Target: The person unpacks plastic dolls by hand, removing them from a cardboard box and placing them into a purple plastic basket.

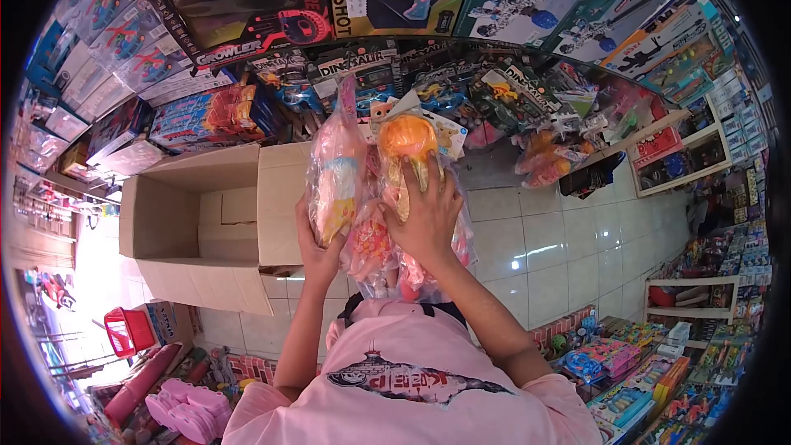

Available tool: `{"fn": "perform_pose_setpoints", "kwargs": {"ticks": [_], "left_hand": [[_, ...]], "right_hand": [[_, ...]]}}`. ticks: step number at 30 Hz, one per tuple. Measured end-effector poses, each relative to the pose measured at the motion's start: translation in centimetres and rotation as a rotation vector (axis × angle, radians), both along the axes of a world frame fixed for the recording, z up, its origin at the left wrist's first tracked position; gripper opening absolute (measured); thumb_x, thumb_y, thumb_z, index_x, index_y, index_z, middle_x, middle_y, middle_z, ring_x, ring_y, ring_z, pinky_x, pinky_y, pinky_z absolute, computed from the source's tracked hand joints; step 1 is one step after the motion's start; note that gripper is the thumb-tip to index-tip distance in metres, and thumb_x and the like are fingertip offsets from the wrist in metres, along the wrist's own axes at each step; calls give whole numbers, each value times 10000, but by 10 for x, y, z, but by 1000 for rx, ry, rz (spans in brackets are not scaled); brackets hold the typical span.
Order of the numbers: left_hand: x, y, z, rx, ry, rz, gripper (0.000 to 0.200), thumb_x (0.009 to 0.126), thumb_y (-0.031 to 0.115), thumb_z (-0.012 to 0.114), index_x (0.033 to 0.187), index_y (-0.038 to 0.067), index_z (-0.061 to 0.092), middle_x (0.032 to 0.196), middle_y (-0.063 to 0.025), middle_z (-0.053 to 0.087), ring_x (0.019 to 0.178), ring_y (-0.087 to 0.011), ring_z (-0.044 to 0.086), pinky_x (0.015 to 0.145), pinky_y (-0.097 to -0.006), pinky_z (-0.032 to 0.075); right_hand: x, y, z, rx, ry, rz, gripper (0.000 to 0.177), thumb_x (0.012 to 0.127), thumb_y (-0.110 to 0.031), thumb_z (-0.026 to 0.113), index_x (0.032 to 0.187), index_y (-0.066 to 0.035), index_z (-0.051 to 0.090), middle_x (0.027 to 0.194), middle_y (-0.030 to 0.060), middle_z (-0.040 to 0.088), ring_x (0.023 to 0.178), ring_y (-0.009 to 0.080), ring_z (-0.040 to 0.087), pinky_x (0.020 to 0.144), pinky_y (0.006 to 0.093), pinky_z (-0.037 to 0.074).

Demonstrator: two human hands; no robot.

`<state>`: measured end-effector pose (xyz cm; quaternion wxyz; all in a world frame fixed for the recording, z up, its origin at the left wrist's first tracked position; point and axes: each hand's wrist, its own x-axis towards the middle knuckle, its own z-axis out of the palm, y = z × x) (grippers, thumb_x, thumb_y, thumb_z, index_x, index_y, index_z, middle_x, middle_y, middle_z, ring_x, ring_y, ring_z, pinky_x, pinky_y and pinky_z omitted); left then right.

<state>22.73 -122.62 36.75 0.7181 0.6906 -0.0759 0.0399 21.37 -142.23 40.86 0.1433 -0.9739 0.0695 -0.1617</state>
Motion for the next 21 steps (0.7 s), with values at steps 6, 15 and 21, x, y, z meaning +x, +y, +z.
{"fn": "perform_pose_setpoints", "kwargs": {"ticks": [6,15,21], "left_hand": [[11,3,6,100,-163,-22,750,765,-7,675,1450,15,372,1409,-153,418,1333,-278,434,1095,-391,378],[43,-10,61,485,-593,-140,625,704,-1,730,1307,117,612,1449,-166,482,1346,-378,465,1089,-474,419],[65,-38,81,814,-815,-353,642,719,-6,659,1281,303,658,1479,50,506,1409,-271,418,1178,-480,330]], "right_hand": [[-6,-22,-1,403,-115,78,703,780,-258,753,1418,-111,497,1490,164,377,1323,394,387,1045,552,330],[-8,-66,56,564,-579,61,659,841,-267,727,1399,-33,465,1439,180,433,1305,343,431,1051,463,367],[5,-75,61,108,-577,88,665,867,-408,672,1405,-69,479,1475,194,411,1353,404,368,1103,543,236]]}}
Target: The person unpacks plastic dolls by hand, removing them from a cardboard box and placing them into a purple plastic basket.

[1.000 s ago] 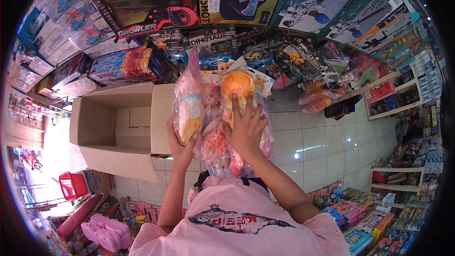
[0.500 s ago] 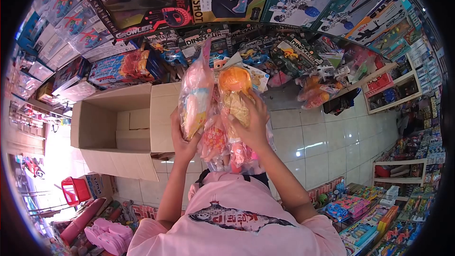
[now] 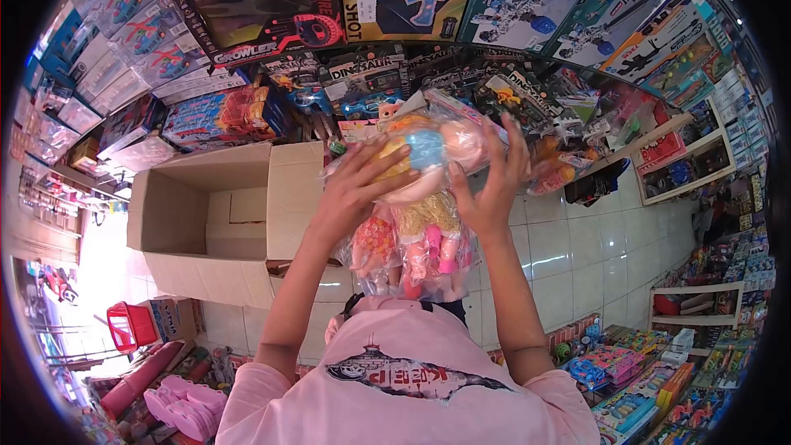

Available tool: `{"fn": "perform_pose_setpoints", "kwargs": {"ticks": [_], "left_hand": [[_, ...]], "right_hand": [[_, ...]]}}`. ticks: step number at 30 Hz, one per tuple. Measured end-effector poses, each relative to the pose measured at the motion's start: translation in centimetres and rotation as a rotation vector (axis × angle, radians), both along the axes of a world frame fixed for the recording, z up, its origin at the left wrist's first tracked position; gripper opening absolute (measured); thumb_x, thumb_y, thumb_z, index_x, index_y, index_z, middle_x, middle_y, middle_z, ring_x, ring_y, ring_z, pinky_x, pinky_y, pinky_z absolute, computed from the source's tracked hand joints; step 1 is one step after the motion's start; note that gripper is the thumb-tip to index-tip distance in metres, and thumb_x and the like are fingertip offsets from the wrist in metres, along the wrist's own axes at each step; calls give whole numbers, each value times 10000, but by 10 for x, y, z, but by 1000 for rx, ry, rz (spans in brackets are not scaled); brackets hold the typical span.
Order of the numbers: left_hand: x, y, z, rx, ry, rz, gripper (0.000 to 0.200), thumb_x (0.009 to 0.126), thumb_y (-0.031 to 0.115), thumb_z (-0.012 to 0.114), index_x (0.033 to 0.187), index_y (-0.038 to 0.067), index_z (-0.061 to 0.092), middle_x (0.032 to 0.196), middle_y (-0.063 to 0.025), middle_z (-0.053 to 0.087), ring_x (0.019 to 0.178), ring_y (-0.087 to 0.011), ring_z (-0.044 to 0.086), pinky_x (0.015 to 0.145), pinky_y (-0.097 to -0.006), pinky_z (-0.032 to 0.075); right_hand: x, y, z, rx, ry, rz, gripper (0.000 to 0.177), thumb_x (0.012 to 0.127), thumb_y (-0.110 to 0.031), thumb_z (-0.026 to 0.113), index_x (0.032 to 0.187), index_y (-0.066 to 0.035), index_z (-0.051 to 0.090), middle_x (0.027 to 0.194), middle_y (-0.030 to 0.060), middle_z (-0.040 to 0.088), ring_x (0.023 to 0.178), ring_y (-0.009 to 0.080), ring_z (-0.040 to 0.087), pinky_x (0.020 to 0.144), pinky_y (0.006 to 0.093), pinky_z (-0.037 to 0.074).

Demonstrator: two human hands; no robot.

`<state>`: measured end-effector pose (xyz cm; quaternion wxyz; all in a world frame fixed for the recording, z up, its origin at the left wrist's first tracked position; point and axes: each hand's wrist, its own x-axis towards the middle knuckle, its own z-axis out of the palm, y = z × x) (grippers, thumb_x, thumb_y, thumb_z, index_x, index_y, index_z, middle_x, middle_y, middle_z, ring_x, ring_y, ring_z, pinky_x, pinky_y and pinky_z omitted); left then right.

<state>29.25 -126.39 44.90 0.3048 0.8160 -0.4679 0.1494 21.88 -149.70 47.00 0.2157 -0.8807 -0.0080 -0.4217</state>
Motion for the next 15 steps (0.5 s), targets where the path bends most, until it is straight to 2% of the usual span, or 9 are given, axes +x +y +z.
{"fn": "perform_pose_setpoints", "kwargs": {"ticks": [1,3,6,8,9,11,13,15], "left_hand": [[2,-4,-4,-1,0,2,642,719,-6,659,1281,303,658,1479,50,506,1409,-271,418,1178,-480,330],[6,-10,-16,164,-92,-25,665,731,-1,648,1315,315,625,1505,57,477,1429,-267,388,1188,-482,308],[7,-12,-38,147,-112,-36,685,721,-15,639,1319,317,613,1509,63,469,1439,-275,370,1195,-485,291],[5,-11,-46,150,-119,-26,689,712,-14,645,1316,315,614,1505,63,473,1443,-283,362,1194,-492,288],[4,-11,-49,135,-97,-19,697,696,-17,652,1309,313,620,1504,60,474,1449,-293,351,1196,-508,277],[0,-12,-56,121,-70,-10,705,680,-20,659,1301,312,626,1503,56,475,1455,-303,339,1197,-525,266],[-4,-14,-69,20,71,3,700,654,-24,661,1282,286,645,1510,38,469,1463,-335,316,1199,-567,225],[-6,-18,-81,-45,105,3,684,654,-29,655,1272,266,653,1509,27,470,1466,-347,307,1201,-580,202]], "right_hand": [[2,1,-5,-55,88,-65,650,877,-438,651,1398,-82,494,1474,195,415,1359,407,362,1108,554,217],[7,1,-30,-56,108,-106,621,896,-475,608,1385,-103,515,1441,192,452,1352,397,378,1116,568,184],[8,2,-59,-26,208,-159,590,901,-446,618,1353,-78,527,1362,187,506,1287,383,442,1082,557,245],[10,4,-73,218,151,-51,538,905,-395,636,1300,-43,537,1256,183,554,1186,382,506,1017,534,327],[12,5,-78,220,156,-49,538,905,-395,636,1300,-43,537,1256,183,554,1186,382,506,1017,534,327],[16,5,-85,282,99,7,500,903,-339,658,1263,-15,536,1182,191,575,1094,393,546,932,502,401],[18,4,-90,312,113,35,498,904,-326,662,1262,-7,530,1164,200,582,1076,394,558,921,489,418],[20,4,-97,344,125,61,495,906,-314,667,1261,1,525,1146,209,588,1057,395,571,910,477,435]]}}
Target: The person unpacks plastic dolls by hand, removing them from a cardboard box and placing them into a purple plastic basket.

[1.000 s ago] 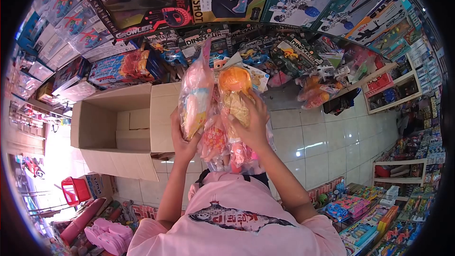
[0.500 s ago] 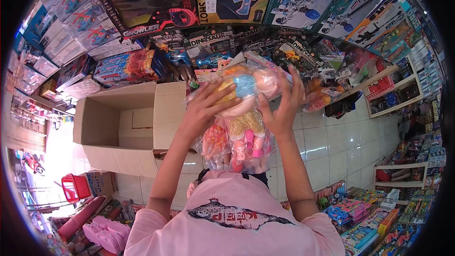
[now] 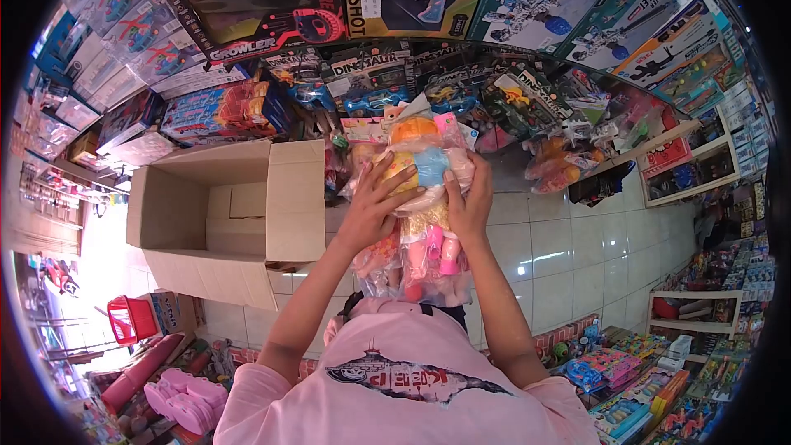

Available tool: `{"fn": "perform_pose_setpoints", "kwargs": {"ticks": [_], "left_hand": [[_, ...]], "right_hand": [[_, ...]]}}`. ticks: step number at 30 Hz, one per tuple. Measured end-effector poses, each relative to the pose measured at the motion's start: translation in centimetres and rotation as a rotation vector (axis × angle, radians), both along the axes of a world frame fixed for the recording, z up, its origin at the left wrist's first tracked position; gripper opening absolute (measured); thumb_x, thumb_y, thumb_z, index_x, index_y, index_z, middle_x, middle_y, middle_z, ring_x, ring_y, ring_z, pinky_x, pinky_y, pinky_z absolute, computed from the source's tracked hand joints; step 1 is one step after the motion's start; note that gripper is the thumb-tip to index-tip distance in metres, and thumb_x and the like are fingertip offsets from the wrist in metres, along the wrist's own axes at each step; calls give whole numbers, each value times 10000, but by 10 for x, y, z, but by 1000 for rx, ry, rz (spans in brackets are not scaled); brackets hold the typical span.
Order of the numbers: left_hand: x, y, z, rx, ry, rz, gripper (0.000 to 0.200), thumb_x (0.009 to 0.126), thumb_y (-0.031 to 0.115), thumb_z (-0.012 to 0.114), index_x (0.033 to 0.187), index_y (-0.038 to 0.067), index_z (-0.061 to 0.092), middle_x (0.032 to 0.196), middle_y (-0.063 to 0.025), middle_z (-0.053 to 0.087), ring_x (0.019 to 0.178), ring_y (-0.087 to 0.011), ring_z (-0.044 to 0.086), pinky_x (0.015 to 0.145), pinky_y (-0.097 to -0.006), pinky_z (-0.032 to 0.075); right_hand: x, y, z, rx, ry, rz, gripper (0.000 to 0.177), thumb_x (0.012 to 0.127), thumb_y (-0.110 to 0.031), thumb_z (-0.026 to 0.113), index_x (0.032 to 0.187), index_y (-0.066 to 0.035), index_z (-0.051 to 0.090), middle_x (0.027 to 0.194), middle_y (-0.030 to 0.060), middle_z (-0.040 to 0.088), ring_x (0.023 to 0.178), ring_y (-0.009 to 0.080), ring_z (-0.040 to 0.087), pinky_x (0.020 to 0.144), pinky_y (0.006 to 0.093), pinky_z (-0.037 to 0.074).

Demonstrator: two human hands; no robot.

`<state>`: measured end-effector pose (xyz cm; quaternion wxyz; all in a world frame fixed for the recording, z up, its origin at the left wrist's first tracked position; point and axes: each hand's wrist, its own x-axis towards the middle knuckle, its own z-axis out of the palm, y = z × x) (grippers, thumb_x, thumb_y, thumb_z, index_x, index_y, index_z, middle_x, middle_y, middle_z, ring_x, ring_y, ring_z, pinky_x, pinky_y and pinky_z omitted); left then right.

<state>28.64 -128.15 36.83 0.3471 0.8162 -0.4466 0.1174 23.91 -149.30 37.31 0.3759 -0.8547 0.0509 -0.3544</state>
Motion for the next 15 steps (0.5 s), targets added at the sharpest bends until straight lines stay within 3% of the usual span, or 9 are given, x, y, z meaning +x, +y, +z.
{"fn": "perform_pose_setpoints", "kwargs": {"ticks": [8,12,15], "left_hand": [[-1,-6,-12,-154,132,-20,601,693,-50,630,1246,182,661,1508,-20,471,1487,-376,248,1209,-604,124],[4,-9,-5,-132,187,-55,580,703,-29,621,1251,160,650,1512,-51,464,1491,-377,237,1209,-601,124],[3,-11,-10,-142,166,-56,582,698,-13,622,1253,161,647,1516,-58,460,1492,-376,236,1209,-594,135]], "right_hand": [[3,5,-12,577,108,130,437,948,-295,650,1226,16,520,1156,191,620,1062,257,610,930,347,456],[5,0,-16,606,93,146,434,951,-294,655,1225,13,518,1150,179,620,1052,235,603,925,344,457],[4,-3,-16,535,104,108,462,942,-309,667,1235,16,518,1164,190,615,1071,266,606,929,363,459]]}}
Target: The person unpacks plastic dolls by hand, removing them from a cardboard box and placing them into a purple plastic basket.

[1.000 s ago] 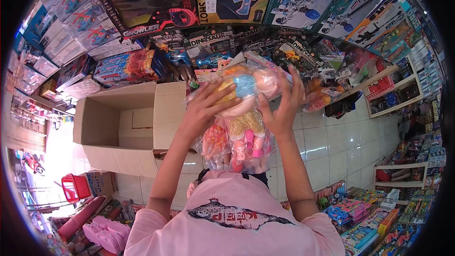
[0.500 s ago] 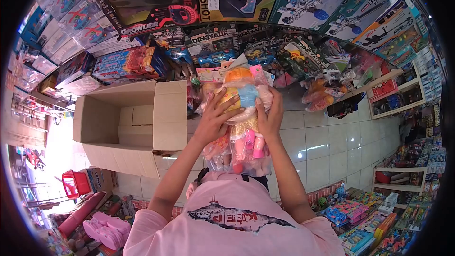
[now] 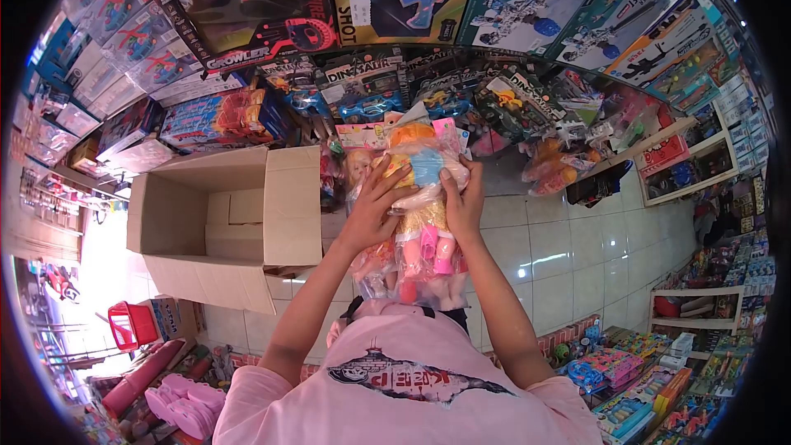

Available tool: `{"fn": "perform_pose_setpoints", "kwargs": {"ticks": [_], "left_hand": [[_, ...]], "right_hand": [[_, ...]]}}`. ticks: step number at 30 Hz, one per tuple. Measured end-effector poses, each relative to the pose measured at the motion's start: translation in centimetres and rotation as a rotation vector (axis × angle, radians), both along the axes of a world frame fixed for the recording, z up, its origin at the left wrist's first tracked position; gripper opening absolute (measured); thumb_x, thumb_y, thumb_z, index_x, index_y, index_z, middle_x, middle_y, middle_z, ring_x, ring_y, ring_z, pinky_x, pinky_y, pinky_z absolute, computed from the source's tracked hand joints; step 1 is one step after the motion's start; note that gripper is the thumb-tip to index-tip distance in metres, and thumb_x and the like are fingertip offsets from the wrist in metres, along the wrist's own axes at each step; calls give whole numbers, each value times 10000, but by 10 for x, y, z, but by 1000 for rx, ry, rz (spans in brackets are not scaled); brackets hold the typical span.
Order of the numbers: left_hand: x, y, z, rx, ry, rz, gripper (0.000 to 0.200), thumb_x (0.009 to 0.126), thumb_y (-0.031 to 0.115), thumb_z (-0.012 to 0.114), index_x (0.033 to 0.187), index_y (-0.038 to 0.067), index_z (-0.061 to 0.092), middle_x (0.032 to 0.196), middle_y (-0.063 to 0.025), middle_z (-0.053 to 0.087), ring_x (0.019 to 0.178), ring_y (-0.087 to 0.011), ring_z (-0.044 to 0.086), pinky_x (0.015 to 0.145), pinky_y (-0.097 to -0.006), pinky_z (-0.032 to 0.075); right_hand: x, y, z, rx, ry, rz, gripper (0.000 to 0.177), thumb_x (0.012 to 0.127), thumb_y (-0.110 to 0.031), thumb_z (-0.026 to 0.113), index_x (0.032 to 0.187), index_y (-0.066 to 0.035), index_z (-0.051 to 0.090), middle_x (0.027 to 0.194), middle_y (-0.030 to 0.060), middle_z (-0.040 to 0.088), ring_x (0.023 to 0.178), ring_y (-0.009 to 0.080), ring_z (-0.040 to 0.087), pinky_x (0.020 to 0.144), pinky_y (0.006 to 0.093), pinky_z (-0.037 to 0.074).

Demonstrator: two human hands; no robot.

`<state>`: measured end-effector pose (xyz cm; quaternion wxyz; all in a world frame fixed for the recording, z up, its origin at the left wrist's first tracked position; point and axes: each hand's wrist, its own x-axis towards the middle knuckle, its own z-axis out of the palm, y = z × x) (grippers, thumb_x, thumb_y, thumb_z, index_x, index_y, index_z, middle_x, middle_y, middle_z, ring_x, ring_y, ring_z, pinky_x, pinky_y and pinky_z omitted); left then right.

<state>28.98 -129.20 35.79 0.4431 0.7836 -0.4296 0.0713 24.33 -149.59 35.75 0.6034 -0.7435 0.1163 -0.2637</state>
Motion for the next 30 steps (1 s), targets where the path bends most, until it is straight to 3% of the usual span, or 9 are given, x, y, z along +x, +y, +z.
{"fn": "perform_pose_setpoints", "kwargs": {"ticks": [2,5,11,15,21,24,26,28,30], "left_hand": [[-1,0,-1,-14,-18,9,583,694,-8,623,1251,163,647,1518,-58,458,1492,-375,238,1209,-589,144],[-3,2,8,16,-31,6,615,677,9,614,1268,173,640,1522,-55,453,1490,-370,244,1210,-577,160],[-9,10,35,137,-106,-25,677,665,111,596,1337,193,604,1546,-69,420,1492,-368,239,1215,-569,158],[-16,23,38,122,-120,4,644,735,191,612,1378,196,569,1574,-86,374,1496,-369,229,1213,-556,149],[-28,49,13,88,-123,168,571,831,234,614,1387,121,546,1553,-145,384,1479,-387,256,1206,-532,164],[-34,59,2,55,-60,233,559,872,227,596,1402,76,508,1545,-179,375,1470,-396,266,1201,-523,180],[-41,63,-9,29,-14,250,566,892,222,584,1421,52,474,1547,-198,359,1467,-398,268,1200,-514,190],[-47,63,-22,-146,189,287,612,928,226,549,1472,7,371,1562,-217,314,1468,-384,264,1203,-480,188],[-57,64,-33,-155,227,332,622,956,261,516,1488,-4,331,1568,-212,302,1472,-362,259,1204,-467,183]], "right_hand": [[-2,-1,2,-274,-40,-86,494,923,-323,685,1246,14,523,1184,203,603,1071,320,609,917,392,468],[-6,-2,7,-328,-84,-119,541,905,-336,696,1290,-5,511,1219,204,585,1099,365,588,940,442,441],[-18,-11,21,-586,-67,-125,638,945,-432,597,1424,-45,428,1313,175,533,1230,343,501,1035,497,295],[-30,-23,29,-634,-24,-105,656,976,-462,521,1462,-39,396,1338,178,516,1253,337,485,1046,499,275],[-34,-54,19,-515,-116,-153,612,1019,-442,435,1463,-21,412,1349,192,507,1273,352,473,1071,461,287],[-30,-69,4,-338,-135,-168,585,1033,-442,418,1424,-9,464,1345,185,506,1281,337,469,1057,416,332],[-26,-77,-19,-27,-118,-277,576,1038,-459,421,1367,6,512,1287,168,550,1215,309,513,1013,387,383],[-24,-99,-71,53,-16,-258,565,1039,-453,424,1345,12,521,1247,157,573,1174,291,532,995,384,397],[-30,-103,-100,132,87,-235,555,1039,-446,428,1324,18,531,1207,147,595,1133,272,552,977,381,411]]}}
